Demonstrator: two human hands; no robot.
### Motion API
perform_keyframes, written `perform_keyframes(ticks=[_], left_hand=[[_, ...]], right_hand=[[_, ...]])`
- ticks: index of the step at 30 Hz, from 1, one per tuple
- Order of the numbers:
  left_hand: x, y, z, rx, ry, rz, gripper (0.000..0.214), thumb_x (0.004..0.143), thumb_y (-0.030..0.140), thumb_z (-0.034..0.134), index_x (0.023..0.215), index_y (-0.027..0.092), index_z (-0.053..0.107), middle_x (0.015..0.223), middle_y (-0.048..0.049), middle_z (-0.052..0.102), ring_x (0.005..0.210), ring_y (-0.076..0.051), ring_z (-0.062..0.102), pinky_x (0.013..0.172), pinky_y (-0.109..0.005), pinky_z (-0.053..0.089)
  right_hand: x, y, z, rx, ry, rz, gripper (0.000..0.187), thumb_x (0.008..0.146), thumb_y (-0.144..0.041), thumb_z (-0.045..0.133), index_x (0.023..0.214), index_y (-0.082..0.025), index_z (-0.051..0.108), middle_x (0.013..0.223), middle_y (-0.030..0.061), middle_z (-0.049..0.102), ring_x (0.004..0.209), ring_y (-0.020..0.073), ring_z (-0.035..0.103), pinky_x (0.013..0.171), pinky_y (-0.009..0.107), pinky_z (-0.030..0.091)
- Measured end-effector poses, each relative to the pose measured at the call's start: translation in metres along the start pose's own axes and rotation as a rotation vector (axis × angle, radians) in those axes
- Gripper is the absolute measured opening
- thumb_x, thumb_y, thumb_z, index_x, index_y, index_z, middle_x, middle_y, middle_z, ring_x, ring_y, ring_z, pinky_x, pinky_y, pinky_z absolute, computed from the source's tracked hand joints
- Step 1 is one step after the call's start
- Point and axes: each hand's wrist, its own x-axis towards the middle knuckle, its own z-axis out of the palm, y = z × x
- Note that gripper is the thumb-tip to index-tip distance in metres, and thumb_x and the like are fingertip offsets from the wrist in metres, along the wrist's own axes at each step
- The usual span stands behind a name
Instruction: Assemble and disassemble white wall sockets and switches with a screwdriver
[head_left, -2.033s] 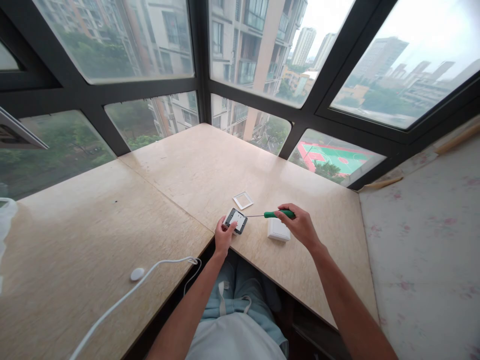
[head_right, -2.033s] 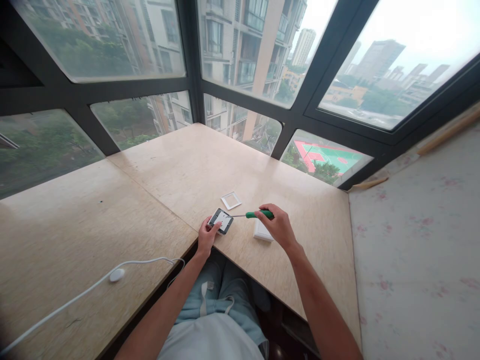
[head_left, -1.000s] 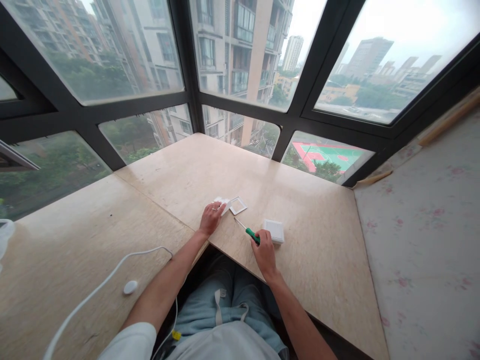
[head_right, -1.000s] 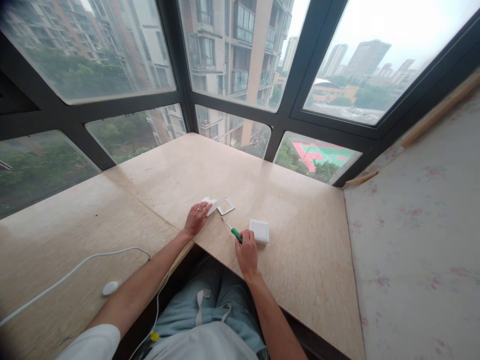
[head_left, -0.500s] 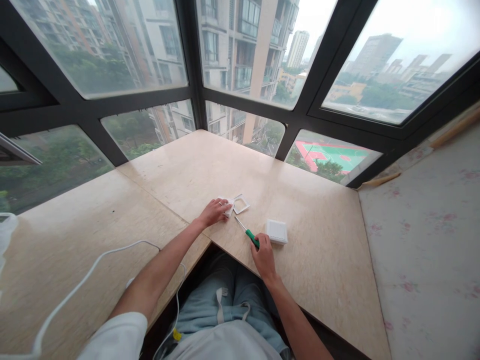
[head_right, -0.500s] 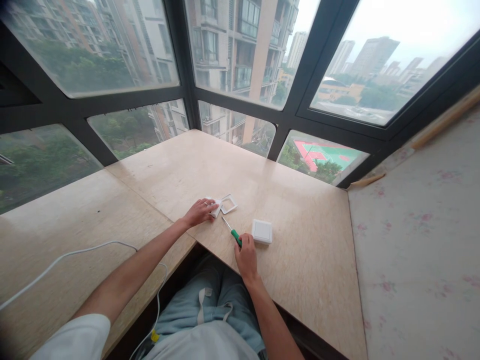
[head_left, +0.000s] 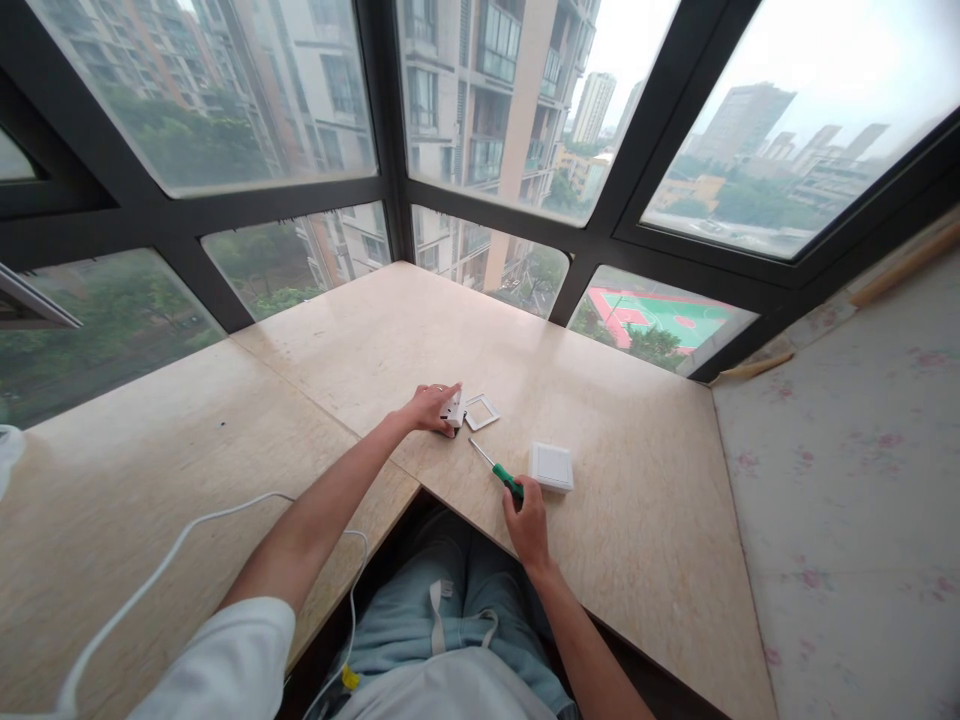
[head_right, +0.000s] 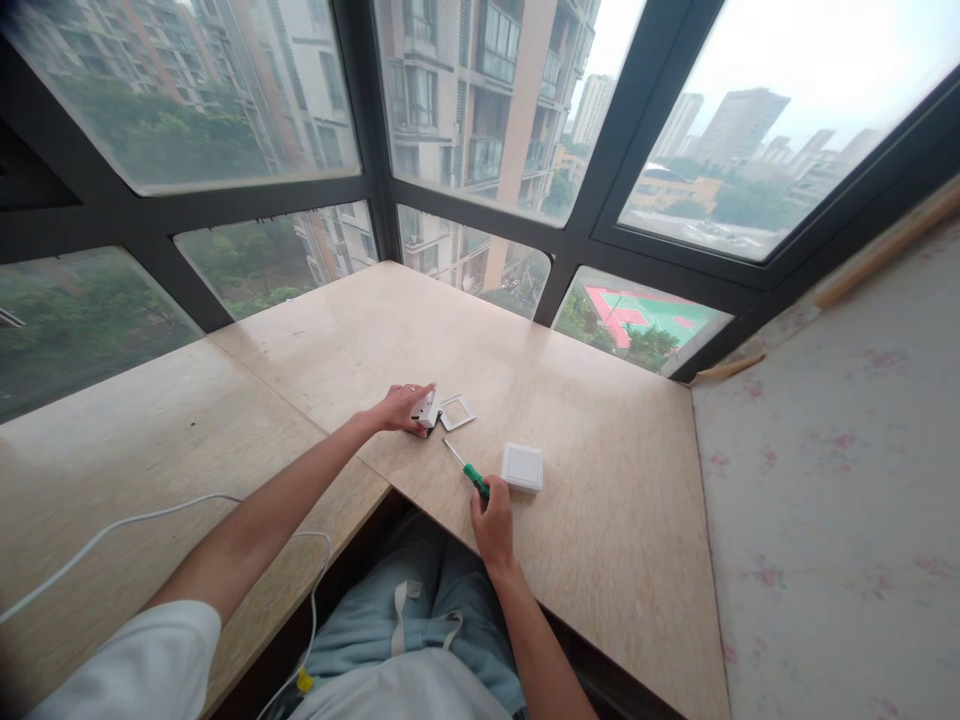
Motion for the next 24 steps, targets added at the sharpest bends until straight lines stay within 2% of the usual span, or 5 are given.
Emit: perform_keyframes(ticks=[4,8,12,18,24], left_hand=[[-0.012,-0.005,-0.007,-0.394,0.33,-0.158,0.105,0.039,0.031,0.092,0.135,0.017,0.049,0.13,-0.0195,0.057,0.123,-0.038,0.049,0.104,-0.045,0.034],[-0.039,-0.011,-0.002,-1.338,0.776,-0.405,0.074,0.055,0.032,0.086,0.119,0.016,0.054,0.106,-0.0116,0.065,0.094,-0.025,0.064,0.083,-0.035,0.051],[-0.07,-0.018,0.01,-1.638,0.926,-0.516,0.033,0.071,0.035,0.065,0.098,0.017,0.057,0.086,-0.0043,0.065,0.079,-0.019,0.065,0.073,-0.033,0.055],[-0.089,-0.024,0.03,-1.574,1.056,-0.665,0.017,0.069,0.018,0.058,0.085,0.016,0.054,0.078,-0.0032,0.063,0.075,-0.017,0.065,0.069,-0.028,0.055],[-0.091,-0.029,0.042,-1.222,1.063,-0.78,0.029,0.077,0.019,0.06,0.104,0.017,0.052,0.089,-0.0045,0.064,0.081,-0.016,0.066,0.075,-0.03,0.055]], right_hand=[[-0.002,0.004,0.002,0.012,0.008,-0.006,0.017,0.094,-0.033,0.046,0.105,-0.021,0.051,0.1,0.0109,0.06,0.095,0.0251,0.058,0.087,0.043,0.05],[-0.003,0.009,0.004,0.022,0.028,-0.019,0.022,0.094,-0.038,0.046,0.104,-0.019,0.052,0.098,0.0107,0.061,0.094,0.0241,0.059,0.085,0.042,0.05],[-0.004,0.013,0.005,0.024,0.035,-0.034,0.023,0.094,-0.038,0.047,0.105,-0.019,0.053,0.098,0.0102,0.061,0.093,0.0234,0.059,0.085,0.041,0.05],[-0.004,0.012,0.004,0.01,0.044,-0.044,0.023,0.094,-0.039,0.048,0.103,-0.019,0.053,0.096,0.0091,0.061,0.091,0.0225,0.059,0.083,0.039,0.05],[-0.002,0.005,0.003,-0.058,0.035,-0.023,0.023,0.091,-0.041,0.051,0.094,-0.019,0.053,0.087,0.0063,0.059,0.082,0.0205,0.057,0.077,0.035,0.049]])
